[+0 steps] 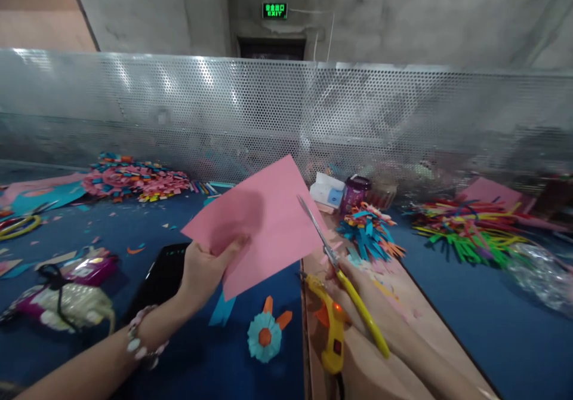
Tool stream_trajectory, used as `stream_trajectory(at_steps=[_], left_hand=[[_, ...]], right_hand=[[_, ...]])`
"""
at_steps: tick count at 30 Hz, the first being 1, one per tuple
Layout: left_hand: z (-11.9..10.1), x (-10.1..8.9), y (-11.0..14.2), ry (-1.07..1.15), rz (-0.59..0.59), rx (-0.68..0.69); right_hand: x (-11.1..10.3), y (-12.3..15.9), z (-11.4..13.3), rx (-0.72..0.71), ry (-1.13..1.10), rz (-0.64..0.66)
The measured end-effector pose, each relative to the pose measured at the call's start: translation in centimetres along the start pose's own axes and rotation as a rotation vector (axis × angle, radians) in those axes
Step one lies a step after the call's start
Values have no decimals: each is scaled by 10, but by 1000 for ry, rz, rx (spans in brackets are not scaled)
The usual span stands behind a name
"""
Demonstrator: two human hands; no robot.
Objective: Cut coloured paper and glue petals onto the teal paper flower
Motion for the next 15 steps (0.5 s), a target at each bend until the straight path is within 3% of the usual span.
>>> stream_trajectory(at_steps=[7, 15], left_hand=[[-2, 1, 4, -41, 56, 53], [3, 5, 9, -57, 101, 66]], right_hand=[[5, -2, -6, -61, -57, -17], [13, -6, -26, -24, 46, -153]])
Point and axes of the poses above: each hand's wrist, its own y-axis away from the middle knuckle, its own x-axis out of the palm, z = x × y, the point moved 2 cm from there along -y, towards the middle knuckle, and after that the axes turned 6 degrees about -y, right-handed, at the moved point
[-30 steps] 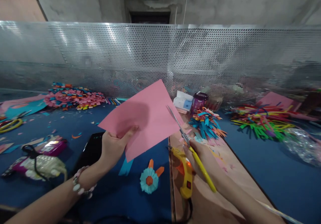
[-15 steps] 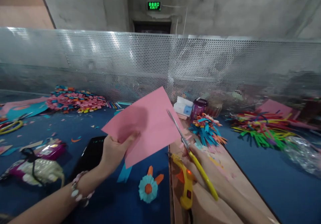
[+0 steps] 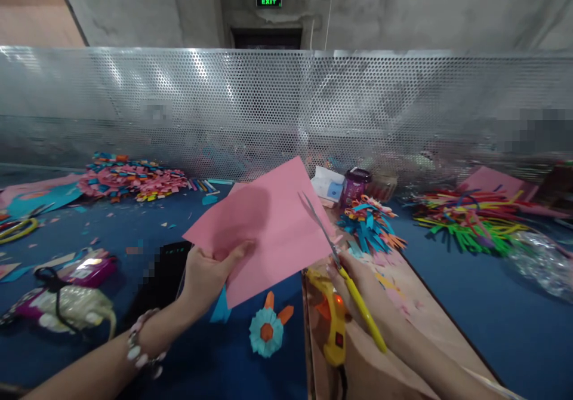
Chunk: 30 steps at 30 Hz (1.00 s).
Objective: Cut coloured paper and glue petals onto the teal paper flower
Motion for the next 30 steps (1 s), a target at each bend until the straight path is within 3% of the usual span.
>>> stream_trajectory(at_steps=[14, 25, 30], left_hand=[[-7, 3, 0, 83, 9, 29], [-2, 6, -2, 92, 17, 14], [-2, 6, 0, 30, -5, 70]], right_hand=[[-8, -1, 10, -37, 110, -16], [-10, 0, 10, -21, 33, 115], [-9, 0, 11, -7, -34, 113]])
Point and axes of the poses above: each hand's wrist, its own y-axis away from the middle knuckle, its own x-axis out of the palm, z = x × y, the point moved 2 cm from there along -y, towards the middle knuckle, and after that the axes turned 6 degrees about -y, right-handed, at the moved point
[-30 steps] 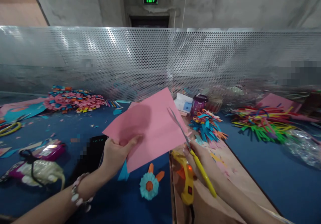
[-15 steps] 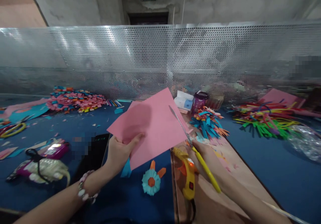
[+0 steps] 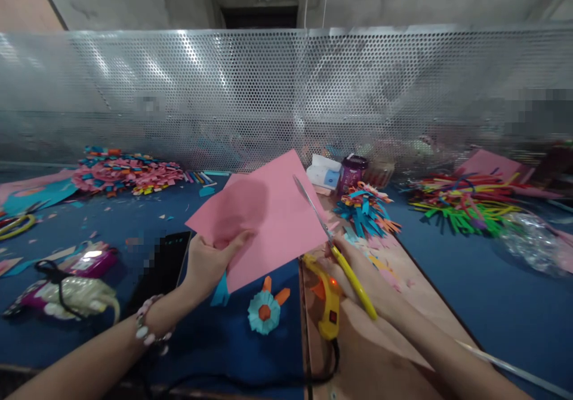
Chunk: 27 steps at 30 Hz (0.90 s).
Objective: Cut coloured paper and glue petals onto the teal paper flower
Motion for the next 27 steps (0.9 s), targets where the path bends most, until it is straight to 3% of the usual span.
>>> stream_trajectory(at_steps=[5, 9, 17, 27], left_hand=[[0, 0, 1, -49, 18, -4], [0, 0, 2, -48, 15, 20], [3, 1, 1, -60, 4, 24], [4, 2, 1, -66, 20, -7]], right_hand=[[4, -2, -4, -12, -72, -65], [5, -5, -7, 3, 10, -112], [2, -6, -8, -8, 128, -109], [1, -8, -4, -21, 71, -100]])
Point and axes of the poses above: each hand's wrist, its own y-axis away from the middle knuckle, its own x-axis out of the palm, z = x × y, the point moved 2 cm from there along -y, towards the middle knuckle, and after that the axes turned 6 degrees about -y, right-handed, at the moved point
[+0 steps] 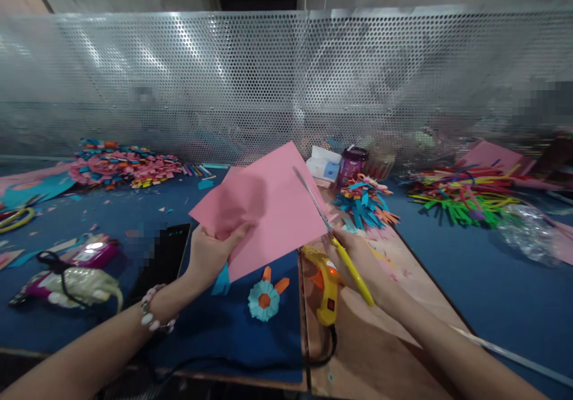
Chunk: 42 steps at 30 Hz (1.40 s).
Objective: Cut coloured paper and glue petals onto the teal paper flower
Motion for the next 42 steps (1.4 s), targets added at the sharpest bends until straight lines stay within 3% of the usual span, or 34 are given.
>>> stream_trajectory(at_steps=[4, 12, 24, 30, 42], left_hand=[[-1, 0, 1, 0, -20, -8], [-4, 1, 1, 3, -17, -49], [-2, 4, 6, -43, -25, -40], [-1, 2, 7, -49, -3, -46], [-5, 0, 8, -53, -3, -28]], right_hand=[[0, 1, 3, 19, 21, -14], [-7, 4, 23, 13, -144, 61], [-1, 4, 6, -48, -149, 56], [1, 3, 5, -75, -126, -53], [3, 2, 0, -57, -113, -19]])
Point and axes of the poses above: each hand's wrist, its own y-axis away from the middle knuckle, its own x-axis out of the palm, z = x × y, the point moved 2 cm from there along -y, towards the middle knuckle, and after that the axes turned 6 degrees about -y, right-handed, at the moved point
